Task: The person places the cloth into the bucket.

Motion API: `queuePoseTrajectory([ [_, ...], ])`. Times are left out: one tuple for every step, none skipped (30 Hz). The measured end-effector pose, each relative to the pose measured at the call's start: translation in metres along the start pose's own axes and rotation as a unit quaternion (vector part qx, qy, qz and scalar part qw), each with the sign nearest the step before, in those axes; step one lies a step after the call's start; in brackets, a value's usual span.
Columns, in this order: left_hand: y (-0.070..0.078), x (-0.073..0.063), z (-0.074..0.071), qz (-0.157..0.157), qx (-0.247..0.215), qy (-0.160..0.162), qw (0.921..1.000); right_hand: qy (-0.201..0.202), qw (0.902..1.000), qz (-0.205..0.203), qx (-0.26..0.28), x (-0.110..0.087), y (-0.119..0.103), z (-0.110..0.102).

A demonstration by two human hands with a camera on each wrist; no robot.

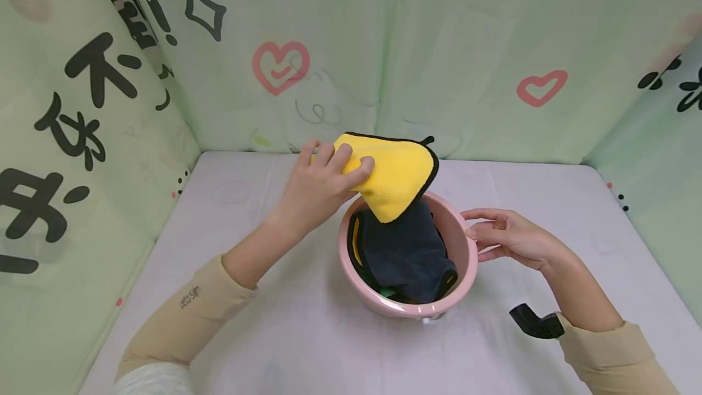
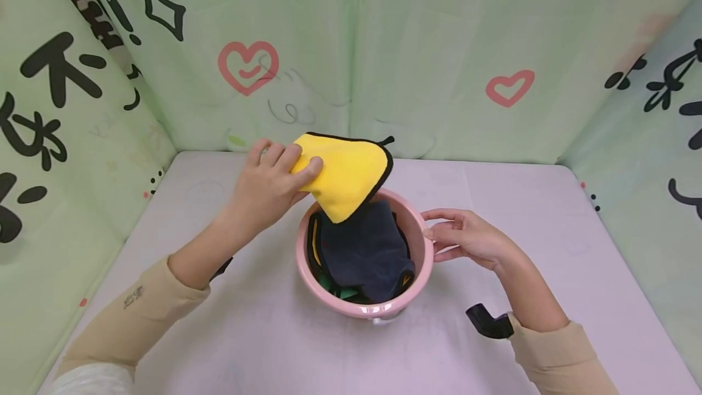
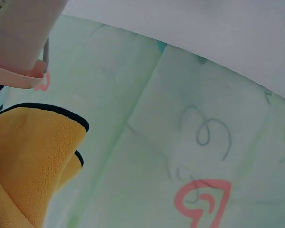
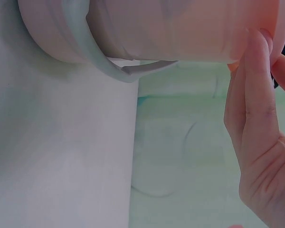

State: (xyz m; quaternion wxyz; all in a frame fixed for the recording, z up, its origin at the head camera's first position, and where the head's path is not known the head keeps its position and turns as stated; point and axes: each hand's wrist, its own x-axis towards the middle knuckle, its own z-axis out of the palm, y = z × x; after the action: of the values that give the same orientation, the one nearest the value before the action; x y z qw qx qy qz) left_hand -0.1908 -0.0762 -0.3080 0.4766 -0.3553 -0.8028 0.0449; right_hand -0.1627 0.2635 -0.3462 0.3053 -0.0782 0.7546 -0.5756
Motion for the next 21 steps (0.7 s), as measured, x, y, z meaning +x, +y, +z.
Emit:
queuePoseTrajectory([
  [0.003, 0.001, -0.002, 0.007, 0.004, 0.0, 1.0, 0.002, 1.0, 0.001, -0.002, 0.0, 0.0, 0.0],
  [0.005, 0.001, -0.004, 0.015, 0.008, 0.001, 0.9999, 0.004, 1.0, 0.003, -0.004, 0.0, 0.0, 0.001],
  [0.008, 0.002, -0.006, 0.022, 0.009, 0.004, 0.9997, 0.006, 1.0, 0.005, -0.005, 0.0, -0.001, 0.001],
  [0.011, 0.002, -0.008, 0.029, 0.009, 0.005, 0.9995, 0.009, 0.9999, 0.007, -0.007, 0.0, -0.001, 0.001],
  [0.013, 0.002, -0.01, 0.037, 0.005, 0.008, 0.9993, 0.011, 0.9999, 0.009, -0.008, 0.0, -0.001, 0.001],
  [0.015, 0.002, -0.012, 0.043, 0.003, 0.009, 0.999, 0.014, 0.9998, 0.011, -0.009, 0.0, -0.001, 0.001],
  [0.017, 0.002, -0.014, 0.048, 0.0, 0.011, 0.9988, 0.015, 0.9998, 0.013, -0.009, 0.0, -0.001, 0.001],
  [0.019, 0.002, -0.016, 0.054, -0.003, 0.014, 0.9985, 0.016, 0.9997, 0.014, -0.009, 0.0, -0.001, 0.001],
  [0.021, 0.002, -0.017, 0.059, -0.007, 0.015, 0.9981, 0.017, 0.9997, 0.015, -0.01, 0.0, -0.001, 0.001],
  [0.023, 0.001, -0.019, 0.064, -0.011, 0.013, 0.9978, 0.017, 0.9997, 0.015, -0.01, -0.001, -0.002, 0.001],
  [0.024, 0.001, -0.02, 0.068, -0.014, 0.013, 0.9975, 0.016, 0.9997, 0.014, -0.009, -0.001, -0.002, 0.001],
  [0.026, 0.0, -0.022, 0.073, -0.013, 0.011, 0.9972, 0.015, 0.9997, 0.015, -0.008, -0.001, -0.002, 0.001],
  [0.027, -0.001, -0.023, 0.078, -0.013, 0.011, 0.9968, 0.014, 0.9998, 0.013, -0.007, -0.001, -0.002, 0.0],
  [0.029, -0.002, -0.024, 0.084, -0.012, 0.011, 0.9963, 0.012, 0.9999, 0.011, -0.006, -0.001, -0.002, 0.0],
  [0.03, -0.003, -0.025, 0.091, -0.012, 0.009, 0.9958, 0.009, 0.9999, 0.007, -0.005, -0.001, -0.002, 0.0],
  [0.032, -0.004, -0.026, 0.096, -0.012, 0.008, 0.9953, 0.006, 1.0, 0.004, -0.003, -0.002, -0.002, 0.0],
  [0.033, -0.004, -0.026, 0.103, -0.011, 0.007, 0.9946, 0.003, 1.0, 0.001, -0.002, -0.002, -0.001, 0.0],
  [0.035, -0.005, -0.027, 0.108, -0.012, 0.005, 0.994, 0.0, 1.0, -0.003, -0.001, -0.002, -0.001, 0.0],
  [0.037, -0.006, -0.027, 0.114, -0.012, 0.004, 0.9934, -0.003, 1.0, -0.005, 0.0, -0.002, -0.001, 0.0],
  [0.039, -0.007, -0.028, 0.12, -0.012, 0.002, 0.9927, -0.005, 1.0, -0.006, 0.001, -0.002, -0.001, 0.0],
  [0.04, -0.008, -0.028, 0.126, -0.014, 0.001, 0.9919, -0.006, 1.0, -0.006, 0.002, -0.002, -0.002, -0.001],
])
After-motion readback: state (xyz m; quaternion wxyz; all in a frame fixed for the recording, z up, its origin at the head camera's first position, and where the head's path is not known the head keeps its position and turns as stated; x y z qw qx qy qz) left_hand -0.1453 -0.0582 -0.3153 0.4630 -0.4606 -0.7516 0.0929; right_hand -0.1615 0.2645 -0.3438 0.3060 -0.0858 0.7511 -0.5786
